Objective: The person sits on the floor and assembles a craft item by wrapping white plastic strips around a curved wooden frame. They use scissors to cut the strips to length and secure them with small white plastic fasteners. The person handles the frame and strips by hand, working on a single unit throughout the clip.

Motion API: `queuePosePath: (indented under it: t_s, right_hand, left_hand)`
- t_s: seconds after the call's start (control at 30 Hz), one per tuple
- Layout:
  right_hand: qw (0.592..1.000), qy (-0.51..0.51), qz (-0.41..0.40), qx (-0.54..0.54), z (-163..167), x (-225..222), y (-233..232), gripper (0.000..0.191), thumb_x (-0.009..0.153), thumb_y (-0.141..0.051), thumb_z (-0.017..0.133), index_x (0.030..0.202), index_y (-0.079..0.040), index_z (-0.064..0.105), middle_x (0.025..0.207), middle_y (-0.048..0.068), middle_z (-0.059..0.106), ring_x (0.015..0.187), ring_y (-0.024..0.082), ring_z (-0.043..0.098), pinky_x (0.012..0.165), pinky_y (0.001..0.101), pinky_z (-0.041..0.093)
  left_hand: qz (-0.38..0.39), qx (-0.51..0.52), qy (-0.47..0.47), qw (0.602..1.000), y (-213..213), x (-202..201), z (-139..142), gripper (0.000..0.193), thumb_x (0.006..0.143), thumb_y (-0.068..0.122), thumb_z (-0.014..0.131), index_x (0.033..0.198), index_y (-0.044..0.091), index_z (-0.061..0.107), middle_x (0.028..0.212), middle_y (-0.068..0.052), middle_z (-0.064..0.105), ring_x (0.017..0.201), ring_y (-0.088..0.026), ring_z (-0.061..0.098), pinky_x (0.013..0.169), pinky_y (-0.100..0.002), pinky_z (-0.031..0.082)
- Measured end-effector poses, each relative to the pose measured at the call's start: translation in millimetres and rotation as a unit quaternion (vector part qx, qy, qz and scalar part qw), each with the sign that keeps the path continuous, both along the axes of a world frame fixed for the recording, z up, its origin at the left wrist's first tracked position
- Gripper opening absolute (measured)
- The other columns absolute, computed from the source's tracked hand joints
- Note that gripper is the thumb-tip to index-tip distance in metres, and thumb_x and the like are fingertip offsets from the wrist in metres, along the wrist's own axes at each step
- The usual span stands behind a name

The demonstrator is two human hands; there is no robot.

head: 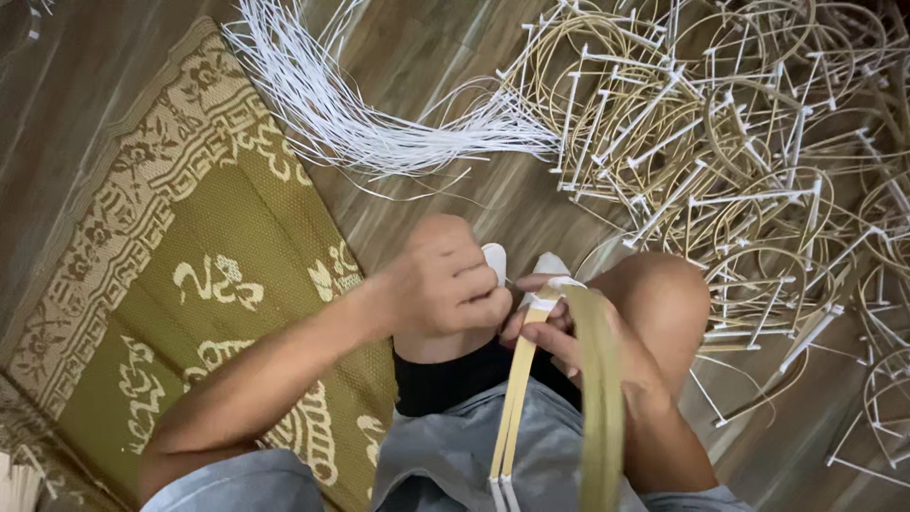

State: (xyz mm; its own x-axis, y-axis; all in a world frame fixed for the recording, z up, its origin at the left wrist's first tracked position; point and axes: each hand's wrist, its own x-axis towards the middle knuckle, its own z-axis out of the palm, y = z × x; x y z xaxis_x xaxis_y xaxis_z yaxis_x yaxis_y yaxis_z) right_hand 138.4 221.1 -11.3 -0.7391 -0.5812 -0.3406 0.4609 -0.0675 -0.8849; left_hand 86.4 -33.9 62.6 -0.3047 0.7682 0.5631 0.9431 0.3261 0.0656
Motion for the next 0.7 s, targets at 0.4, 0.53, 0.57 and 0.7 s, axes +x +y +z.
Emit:
queuePosePath:
  t_s: [0.4,0.53,0.57,0.7]
  right_hand:
    - [0.962,0.261,0.02,-0.071,-13,-11,0,0.062,0.099,0.003,0.063,0.157,-0.007,0.041,0.093,0.006,0.081,0.047,0.003,0.054,0.043,0.018,0.041]
    - [0.979,0.192,0.062,-0.036,-13,-13,-1,0.06,0.097,0.002,0.062,0.154,-0.009,0.046,0.099,0.007,0.082,0.049,0.003,0.057,0.041,0.0187,0.044]
    - [0.983,0.169,0.071,-0.02,-12,-14,1,0.06,0.096,0.0,0.062,0.153,-0.009,0.047,0.098,0.006,0.083,0.047,0.002,0.057,0.039,0.0183,0.044]
    - [0.989,0.132,0.061,-0.021,-12,-16,5,0.057,0.098,-0.004,0.064,0.152,-0.009,0.048,0.1,0.004,0.082,0.053,0.002,0.059,0.042,0.0177,0.048]
  left_hand:
    - [-0.009,-0.082,0.074,0.994,-30,-27,-10,0.023,0.088,0.016,0.07,0.108,0.011,0.06,0.093,-0.002,0.056,0.09,-0.02,0.061,0.072,-0.032,0.046]
    - [0.083,-0.027,-0.031,0.996,-26,2,-24,0.032,0.076,0.018,0.069,0.106,0.011,0.062,0.097,-0.005,0.066,0.092,-0.026,0.066,0.069,-0.038,0.047]
    - [0.14,0.034,-0.157,0.977,-22,12,-28,0.026,0.084,0.015,0.069,0.109,0.011,0.063,0.1,-0.004,0.067,0.094,-0.024,0.068,0.075,-0.036,0.051]
    - [0.298,0.305,-0.462,0.777,-22,45,-33,0.032,0.092,0.003,0.069,0.122,0.005,0.055,0.12,-0.007,0.06,0.104,-0.019,0.064,0.085,-0.033,0.056]
